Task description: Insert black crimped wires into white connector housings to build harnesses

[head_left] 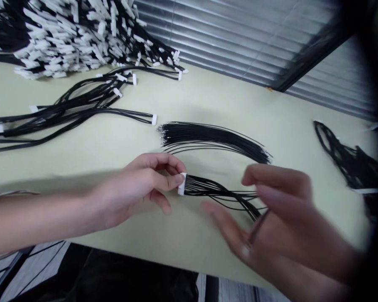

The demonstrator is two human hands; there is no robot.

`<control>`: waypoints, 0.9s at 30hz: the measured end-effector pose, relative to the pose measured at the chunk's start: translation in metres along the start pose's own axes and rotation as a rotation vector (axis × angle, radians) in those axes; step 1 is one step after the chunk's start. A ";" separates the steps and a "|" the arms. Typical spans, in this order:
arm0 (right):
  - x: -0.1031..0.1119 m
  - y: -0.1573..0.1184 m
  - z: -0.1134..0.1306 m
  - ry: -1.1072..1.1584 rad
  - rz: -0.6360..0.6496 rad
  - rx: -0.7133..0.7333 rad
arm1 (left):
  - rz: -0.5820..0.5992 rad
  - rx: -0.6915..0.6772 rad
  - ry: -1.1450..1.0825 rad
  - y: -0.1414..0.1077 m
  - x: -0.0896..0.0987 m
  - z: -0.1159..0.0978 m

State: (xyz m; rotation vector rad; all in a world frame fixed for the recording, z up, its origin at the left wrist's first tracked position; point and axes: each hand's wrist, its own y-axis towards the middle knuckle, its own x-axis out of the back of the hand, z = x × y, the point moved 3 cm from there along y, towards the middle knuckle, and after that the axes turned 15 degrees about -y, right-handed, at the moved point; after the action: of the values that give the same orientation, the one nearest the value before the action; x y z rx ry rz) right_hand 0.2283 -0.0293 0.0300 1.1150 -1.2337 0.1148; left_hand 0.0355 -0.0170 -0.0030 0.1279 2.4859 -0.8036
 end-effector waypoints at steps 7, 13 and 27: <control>-0.002 0.010 0.010 -0.174 0.022 0.243 | 0.009 0.009 -0.013 0.001 0.000 0.001; -0.003 0.007 0.008 0.017 0.071 0.311 | -0.001 0.019 -0.023 -0.001 0.000 0.001; -0.007 0.009 0.001 0.169 0.019 0.031 | -0.002 0.017 0.002 0.001 0.001 0.001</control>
State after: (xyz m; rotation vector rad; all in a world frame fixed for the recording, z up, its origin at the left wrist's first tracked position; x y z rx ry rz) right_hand 0.2189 -0.0221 0.0300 1.0975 -1.0947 0.2382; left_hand 0.0348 -0.0164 -0.0047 0.1324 2.4819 -0.8258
